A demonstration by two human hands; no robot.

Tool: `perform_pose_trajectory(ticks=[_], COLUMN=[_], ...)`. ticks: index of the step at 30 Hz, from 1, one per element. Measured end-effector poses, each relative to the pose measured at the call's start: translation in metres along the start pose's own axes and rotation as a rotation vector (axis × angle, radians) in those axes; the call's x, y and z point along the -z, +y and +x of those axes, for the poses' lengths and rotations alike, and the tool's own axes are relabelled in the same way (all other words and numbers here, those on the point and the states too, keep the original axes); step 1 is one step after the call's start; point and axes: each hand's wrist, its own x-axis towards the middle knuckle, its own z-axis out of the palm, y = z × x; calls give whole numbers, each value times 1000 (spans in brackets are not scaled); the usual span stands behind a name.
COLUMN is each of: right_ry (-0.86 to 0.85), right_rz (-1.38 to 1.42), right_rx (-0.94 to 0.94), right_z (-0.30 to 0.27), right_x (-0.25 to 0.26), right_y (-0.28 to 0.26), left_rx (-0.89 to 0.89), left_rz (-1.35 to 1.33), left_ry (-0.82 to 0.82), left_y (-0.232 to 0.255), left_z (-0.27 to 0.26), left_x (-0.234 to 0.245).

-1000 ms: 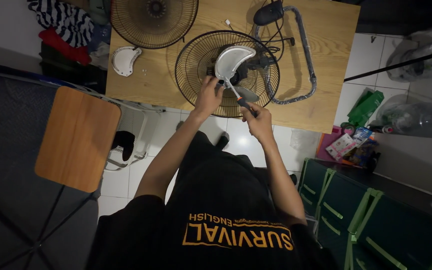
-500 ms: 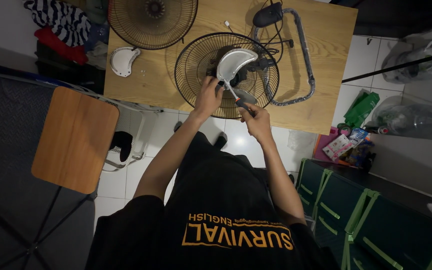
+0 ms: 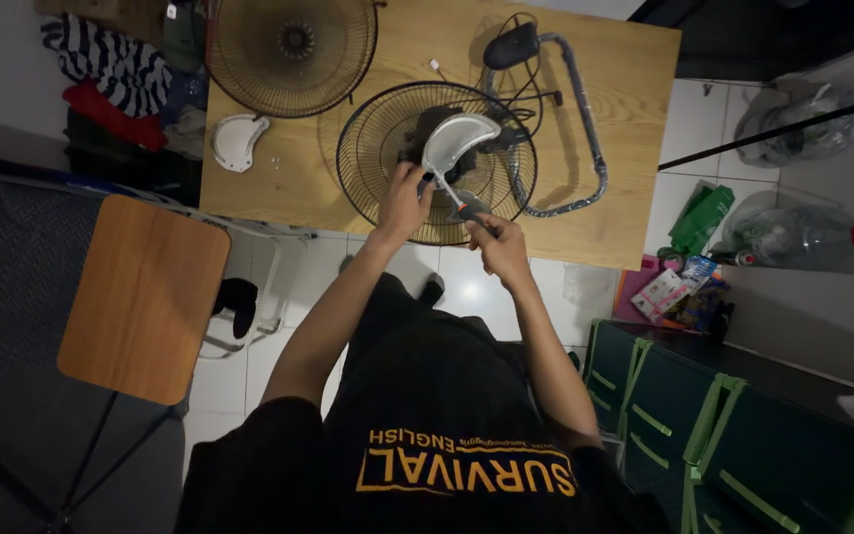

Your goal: The person removes the front grille of a table fan, then uses a screwdriver to loosen and remove the fan blades from the motor hub. The removed parts are placed on the table.

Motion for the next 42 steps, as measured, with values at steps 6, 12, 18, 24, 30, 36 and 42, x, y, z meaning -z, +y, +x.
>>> perform_pose_trajectory(ticks=[6, 12, 18, 24, 30, 36, 42], right_ry=[12, -81, -299, -178, -223, -236, -32], right_rz=[28, 371, 767, 794, 905, 934, 511], right_rx=[-14, -201, -329, -364, -369, -393, -351], right_z=[3, 2, -2, -7, -15, -18, -11], right_x=[1, 8, 9, -2, -5, -6, -7], right_y=[8, 6, 13, 15, 4, 5, 8], left_rx=[-14, -69, -163, -237, -179, -209, -180], left_rz=[2, -105, -203, -248, -356, -409, -357], left_ry=[28, 47, 39, -4, -146, -131, -45], left_y=[11, 19, 16, 13, 16, 11, 4], left_z=[5, 13, 18, 30, 36, 36, 39], left_x=[6, 17, 26, 30, 34, 26, 12])
